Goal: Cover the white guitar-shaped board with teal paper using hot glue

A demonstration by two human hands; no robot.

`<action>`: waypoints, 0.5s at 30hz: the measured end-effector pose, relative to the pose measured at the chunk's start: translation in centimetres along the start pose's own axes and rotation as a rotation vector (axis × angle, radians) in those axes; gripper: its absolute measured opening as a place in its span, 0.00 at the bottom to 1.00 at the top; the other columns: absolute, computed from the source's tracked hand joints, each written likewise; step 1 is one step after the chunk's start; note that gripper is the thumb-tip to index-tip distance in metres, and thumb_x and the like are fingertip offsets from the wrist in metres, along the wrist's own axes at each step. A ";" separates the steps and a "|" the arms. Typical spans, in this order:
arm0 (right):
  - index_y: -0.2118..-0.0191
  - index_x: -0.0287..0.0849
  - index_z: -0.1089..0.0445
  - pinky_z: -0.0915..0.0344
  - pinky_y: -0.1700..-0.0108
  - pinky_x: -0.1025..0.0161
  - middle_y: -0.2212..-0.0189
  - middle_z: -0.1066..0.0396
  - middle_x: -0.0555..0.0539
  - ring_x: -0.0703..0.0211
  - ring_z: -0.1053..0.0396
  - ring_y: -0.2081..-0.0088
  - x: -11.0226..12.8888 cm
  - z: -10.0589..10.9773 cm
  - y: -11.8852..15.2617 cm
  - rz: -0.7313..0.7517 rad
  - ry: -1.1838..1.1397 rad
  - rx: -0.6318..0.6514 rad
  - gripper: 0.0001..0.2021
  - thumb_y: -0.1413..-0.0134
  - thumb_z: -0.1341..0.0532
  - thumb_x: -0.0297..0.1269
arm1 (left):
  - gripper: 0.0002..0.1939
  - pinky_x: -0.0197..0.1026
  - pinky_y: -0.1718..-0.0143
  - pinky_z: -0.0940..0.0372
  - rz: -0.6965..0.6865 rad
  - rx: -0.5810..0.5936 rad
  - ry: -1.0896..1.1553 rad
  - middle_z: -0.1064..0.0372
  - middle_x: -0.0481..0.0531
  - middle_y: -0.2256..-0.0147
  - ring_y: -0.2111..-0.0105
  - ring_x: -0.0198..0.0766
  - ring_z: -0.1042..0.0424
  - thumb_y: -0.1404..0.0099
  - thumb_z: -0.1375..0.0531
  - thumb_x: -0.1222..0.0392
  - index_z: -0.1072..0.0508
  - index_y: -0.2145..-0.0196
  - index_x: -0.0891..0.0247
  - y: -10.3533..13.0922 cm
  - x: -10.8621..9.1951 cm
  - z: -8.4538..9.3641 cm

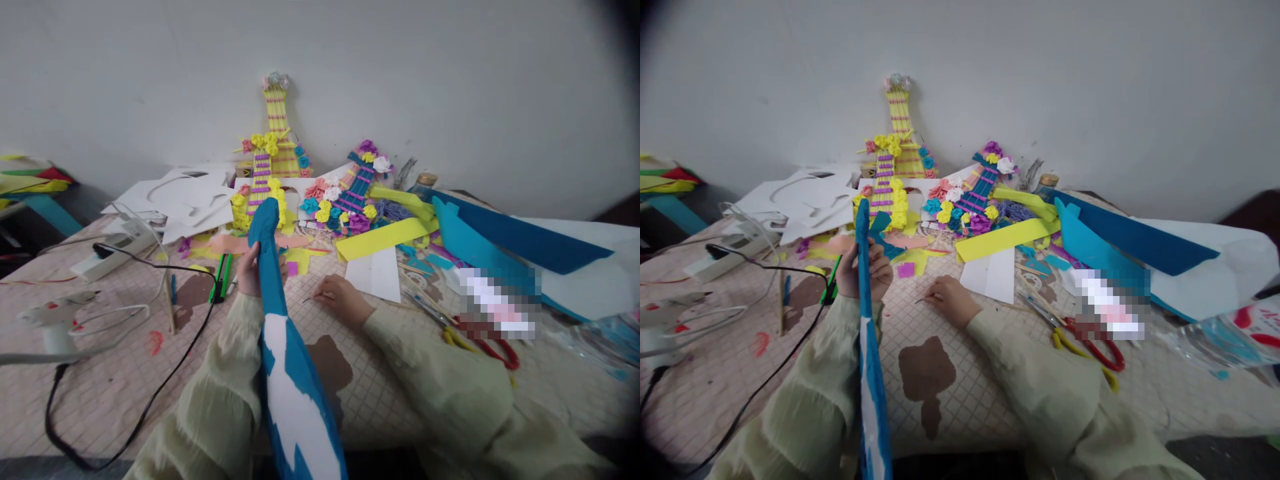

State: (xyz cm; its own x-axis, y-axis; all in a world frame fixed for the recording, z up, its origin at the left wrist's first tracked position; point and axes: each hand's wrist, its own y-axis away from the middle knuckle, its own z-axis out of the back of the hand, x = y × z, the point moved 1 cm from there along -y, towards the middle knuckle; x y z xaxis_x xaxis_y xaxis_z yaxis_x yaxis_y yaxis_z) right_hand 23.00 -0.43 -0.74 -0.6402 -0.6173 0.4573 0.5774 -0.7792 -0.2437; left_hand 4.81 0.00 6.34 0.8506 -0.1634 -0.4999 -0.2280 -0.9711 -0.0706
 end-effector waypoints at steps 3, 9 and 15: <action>0.69 0.40 0.27 0.38 0.57 0.58 0.69 0.28 0.45 0.57 0.34 0.62 0.0 -1.3 -1.5 -0.014 0.047 0.017 0.05 0.48 0.41 0.33 | 0.11 0.27 0.88 0.50 -0.019 -0.005 -0.008 0.47 0.43 0.83 0.88 0.23 0.48 0.39 0.48 0.56 0.32 0.73 0.65 0.1 0.1 -0.2; 0.55 0.40 0.35 0.35 0.56 0.54 0.55 0.34 0.45 0.58 0.34 0.57 1.0 -1.9 -1.3 -0.010 0.156 0.083 0.13 0.43 0.45 0.39 | 0.10 0.27 0.88 0.48 -0.035 -0.053 -0.023 0.45 0.43 0.82 0.88 0.22 0.47 0.40 0.46 0.56 0.32 0.74 0.65 0.2 0.4 -0.5; 0.67 0.39 0.36 0.38 0.57 0.56 0.66 0.32 0.42 0.55 0.36 0.61 3.7 0.9 2.5 -0.096 0.165 0.050 0.10 0.40 0.52 0.33 | 0.09 0.28 0.87 0.42 -0.010 -0.082 -0.068 0.39 0.44 0.83 0.87 0.25 0.41 0.44 0.43 0.56 0.30 0.72 0.65 0.0 0.5 0.2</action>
State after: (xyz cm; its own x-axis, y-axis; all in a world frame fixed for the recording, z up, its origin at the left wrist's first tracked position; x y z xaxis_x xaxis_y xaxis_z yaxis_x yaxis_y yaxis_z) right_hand 22.53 -4.53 1.14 -0.7656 -0.5531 0.3285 0.5315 -0.8316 -0.1612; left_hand 5.09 -0.08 5.93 0.8176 -0.1443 -0.5574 -0.1778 -0.9840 -0.0061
